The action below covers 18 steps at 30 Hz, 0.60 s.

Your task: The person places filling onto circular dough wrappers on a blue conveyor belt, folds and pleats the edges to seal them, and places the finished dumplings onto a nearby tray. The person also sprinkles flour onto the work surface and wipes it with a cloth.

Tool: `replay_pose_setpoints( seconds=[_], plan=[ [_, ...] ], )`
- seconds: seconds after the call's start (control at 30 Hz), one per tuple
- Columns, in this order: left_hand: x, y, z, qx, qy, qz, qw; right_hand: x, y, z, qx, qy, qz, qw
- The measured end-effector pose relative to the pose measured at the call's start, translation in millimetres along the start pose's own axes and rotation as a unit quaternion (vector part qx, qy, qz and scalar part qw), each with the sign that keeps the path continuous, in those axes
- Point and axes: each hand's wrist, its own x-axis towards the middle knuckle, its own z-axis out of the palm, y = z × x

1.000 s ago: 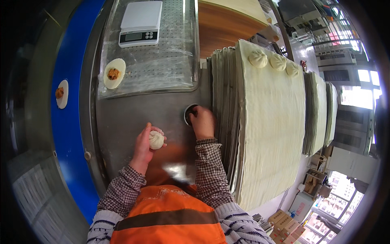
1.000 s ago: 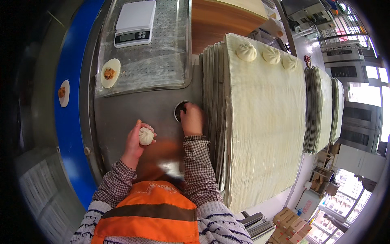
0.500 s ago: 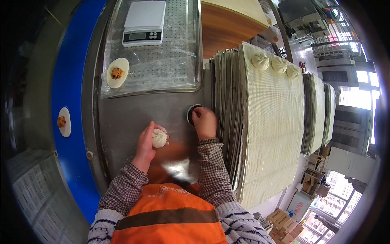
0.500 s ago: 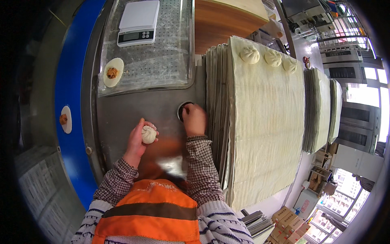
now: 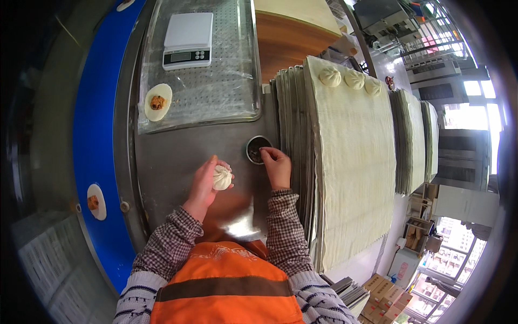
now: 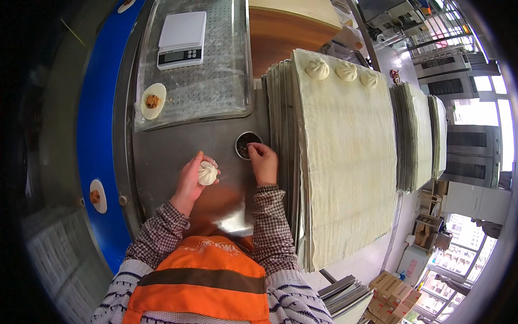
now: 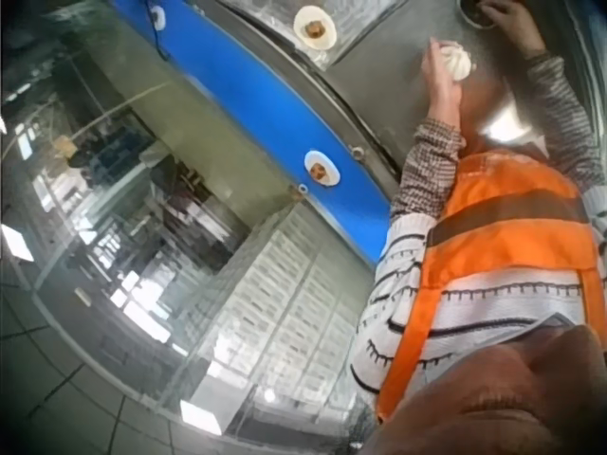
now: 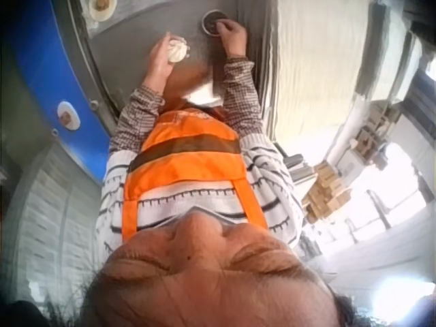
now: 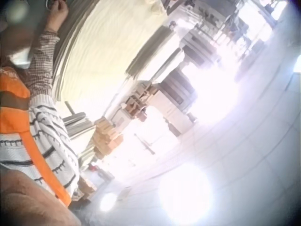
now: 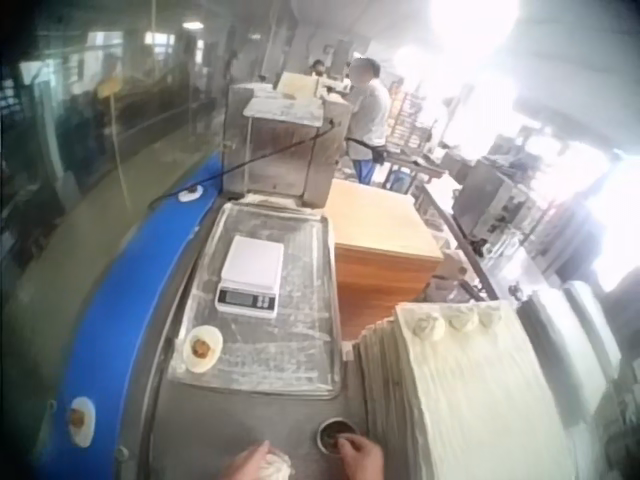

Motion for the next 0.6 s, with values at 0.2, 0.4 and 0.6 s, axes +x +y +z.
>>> replay_pose_setpoints(
  seconds=[0.2,0.4,0.6],
  plan=[
    [-8.2,8.7,17.5,0.031,-0.019,-0.008,0.999,-37.5,-43.3,2.4,0.033,-0.046,-0.074,0.996],
    [-12.5,16.2,2.3,0.052,-0.060,0.014,0.997,-37.3,-52.9,4.9,-0.087,0.018,-0.173,0.981],
    [-29.8,16.4,-9.4,0.037,0.020,0.016,0.999,10.6,-38.6,38.1,-0.352,-0.036,-0.310,0.883]
  ],
)
